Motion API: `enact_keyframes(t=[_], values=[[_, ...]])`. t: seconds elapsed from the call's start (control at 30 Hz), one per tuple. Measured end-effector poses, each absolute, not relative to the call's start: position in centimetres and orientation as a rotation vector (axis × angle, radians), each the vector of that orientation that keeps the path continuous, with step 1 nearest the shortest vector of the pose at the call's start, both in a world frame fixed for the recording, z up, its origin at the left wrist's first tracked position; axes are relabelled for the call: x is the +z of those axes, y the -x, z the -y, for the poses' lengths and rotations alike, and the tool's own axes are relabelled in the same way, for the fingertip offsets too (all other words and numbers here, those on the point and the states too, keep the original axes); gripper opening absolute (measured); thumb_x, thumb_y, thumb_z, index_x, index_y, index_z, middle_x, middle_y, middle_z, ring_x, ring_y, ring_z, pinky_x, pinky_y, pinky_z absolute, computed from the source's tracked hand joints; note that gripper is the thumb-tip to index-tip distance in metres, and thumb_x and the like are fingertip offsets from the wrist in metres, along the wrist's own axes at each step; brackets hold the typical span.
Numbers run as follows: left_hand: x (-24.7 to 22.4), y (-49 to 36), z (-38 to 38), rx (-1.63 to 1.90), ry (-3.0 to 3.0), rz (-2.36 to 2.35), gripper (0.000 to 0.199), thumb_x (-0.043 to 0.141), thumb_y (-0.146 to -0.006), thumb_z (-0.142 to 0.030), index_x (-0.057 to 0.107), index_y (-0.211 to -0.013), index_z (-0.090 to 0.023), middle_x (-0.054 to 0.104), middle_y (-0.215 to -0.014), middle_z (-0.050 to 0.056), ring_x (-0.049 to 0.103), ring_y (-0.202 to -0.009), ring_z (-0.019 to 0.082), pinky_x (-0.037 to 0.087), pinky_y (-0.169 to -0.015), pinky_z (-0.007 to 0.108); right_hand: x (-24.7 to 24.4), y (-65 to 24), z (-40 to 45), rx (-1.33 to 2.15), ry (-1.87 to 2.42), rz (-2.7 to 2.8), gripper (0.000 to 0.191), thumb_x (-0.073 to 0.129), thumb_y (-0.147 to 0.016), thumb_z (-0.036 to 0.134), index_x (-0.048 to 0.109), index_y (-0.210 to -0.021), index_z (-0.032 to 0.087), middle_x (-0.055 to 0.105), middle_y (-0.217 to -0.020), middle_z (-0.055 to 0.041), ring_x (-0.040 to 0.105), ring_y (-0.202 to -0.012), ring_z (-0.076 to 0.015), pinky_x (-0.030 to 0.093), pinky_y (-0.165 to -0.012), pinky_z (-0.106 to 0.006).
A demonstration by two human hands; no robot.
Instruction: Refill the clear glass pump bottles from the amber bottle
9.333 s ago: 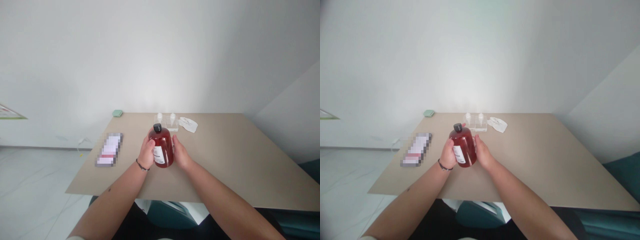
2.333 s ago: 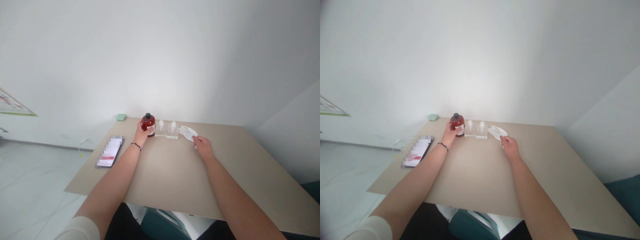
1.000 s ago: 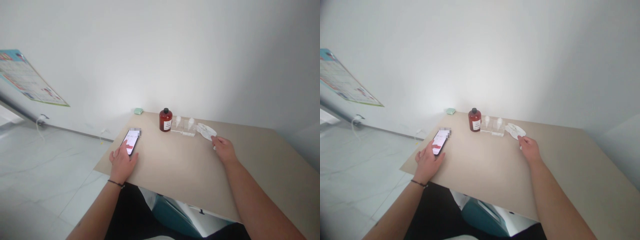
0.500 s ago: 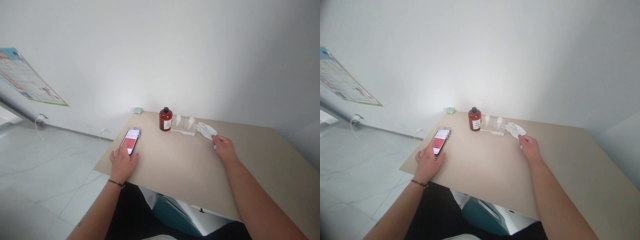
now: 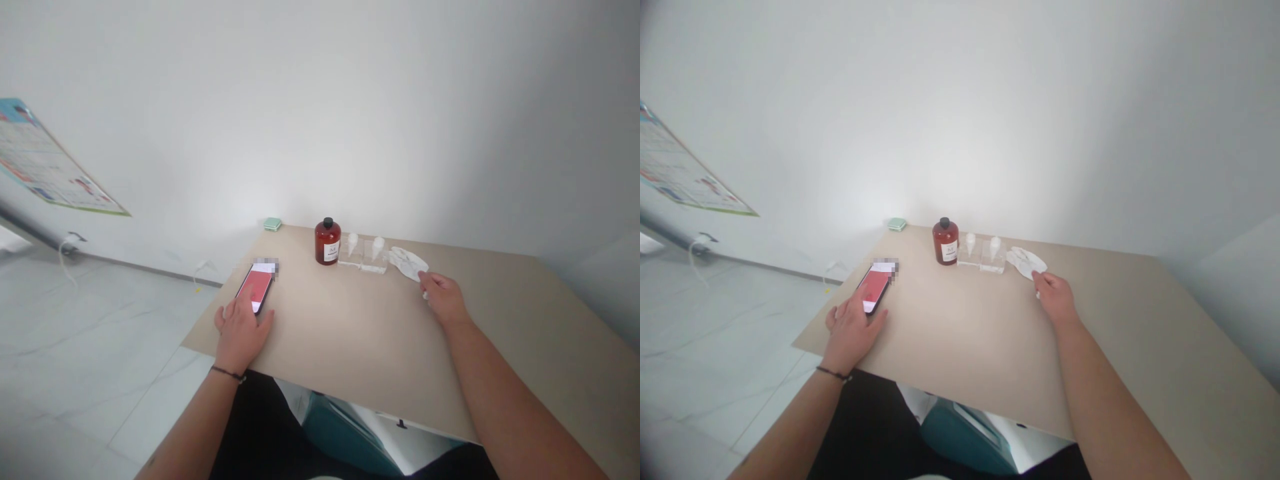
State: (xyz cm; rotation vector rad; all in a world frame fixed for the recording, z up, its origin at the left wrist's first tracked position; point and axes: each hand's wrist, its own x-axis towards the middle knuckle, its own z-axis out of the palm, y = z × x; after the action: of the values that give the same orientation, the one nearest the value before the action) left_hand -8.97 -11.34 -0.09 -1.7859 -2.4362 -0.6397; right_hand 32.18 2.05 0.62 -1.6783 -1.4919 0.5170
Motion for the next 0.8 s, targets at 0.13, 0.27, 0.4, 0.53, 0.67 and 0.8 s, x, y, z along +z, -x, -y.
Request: enact_keyframes(t=[0.13, 0.27, 0.4, 0.53, 0.67, 0.8], values=[[-0.13, 9.04, 11.39, -0.629, 1.795, 2.421, 0.064, 0.050, -0.092, -0.039, 0.032, -0.147, -0.014, 0.054, -0.140, 0.018, 0.048, -0.130, 0.035, 0.024, -0.112, 0.062, 0.68, -32.14, -1.98, 0.529, 1.644, 1.494, 0.048, 0.051, -0.080, 0.061, 0.049, -0.052, 0.022, 0.046, -0.046, 0.0017, 0.041, -0.047, -0.0138, 0.030, -0.049, -0.028], [-0.23, 9.12, 11.48, -0.617, 1.806, 2.392, 0.064, 0.049, -0.092, -0.039, 0.031, -0.147, -0.013, 0.053, -0.141, 0.019, 0.048, -0.129, 0.035, 0.024, -0.112, 0.061, 0.46, -32.21, -2.07, 0.531, 1.641, 1.492, 0.048, 0.051, -0.080, 0.061, 0.049, -0.053, 0.022, 0.046, -0.047, 0.0019, 0.040, -0.047, -0.0136, 0.030, -0.049, -0.028], [-0.15, 9.06, 11.52, -0.607, 1.809, 2.398, 0.064, 0.049, -0.092, -0.039, 0.031, -0.148, -0.013, 0.053, -0.142, 0.019, 0.047, -0.130, 0.035, 0.022, -0.113, 0.061, 0.30, -32.28, -2.18, 0.531, 1.653, 1.486, 0.048, 0.051, -0.080, 0.061, 0.049, -0.053, 0.022, 0.045, -0.046, 0.0023, 0.040, -0.047, -0.0137, 0.030, -0.049, -0.028], [-0.04, 8.97, 11.52, -0.601, 1.816, 2.404, 0.064, 0.048, -0.093, -0.039, 0.030, -0.148, -0.012, 0.051, -0.143, 0.019, 0.046, -0.131, 0.035, 0.022, -0.113, 0.061, 0.37, -32.34, -2.13, 0.515, 1.647, 1.506, 0.049, 0.051, -0.081, 0.061, 0.049, -0.053, 0.022, 0.046, -0.047, 0.0018, 0.041, -0.048, -0.0141, 0.030, -0.050, -0.028], [-0.11, 9.01, 11.48, -0.590, 1.809, 2.404, 0.065, 0.049, -0.092, -0.039, 0.030, -0.149, -0.012, 0.052, -0.142, 0.019, 0.046, -0.130, 0.035, 0.022, -0.113, 0.061, 0.42, -32.34, -2.02, 0.528, 1.649, 1.498, 0.047, 0.051, -0.082, 0.059, 0.049, -0.053, 0.022, 0.046, -0.047, 0.0021, 0.041, -0.048, -0.0139, 0.030, -0.050, -0.028], [-0.12, 9.02, 11.48, -0.585, 1.812, 2.398, 0.064, 0.048, -0.093, -0.039, 0.031, -0.148, -0.012, 0.052, -0.142, 0.020, 0.046, -0.130, 0.035, 0.022, -0.113, 0.061, 0.42, -32.29, -2.01, 0.524, 1.642, 1.502, 0.049, 0.051, -0.081, 0.061, 0.049, -0.053, 0.022, 0.046, -0.047, 0.0020, 0.041, -0.047, -0.0138, 0.030, -0.049, -0.028]])
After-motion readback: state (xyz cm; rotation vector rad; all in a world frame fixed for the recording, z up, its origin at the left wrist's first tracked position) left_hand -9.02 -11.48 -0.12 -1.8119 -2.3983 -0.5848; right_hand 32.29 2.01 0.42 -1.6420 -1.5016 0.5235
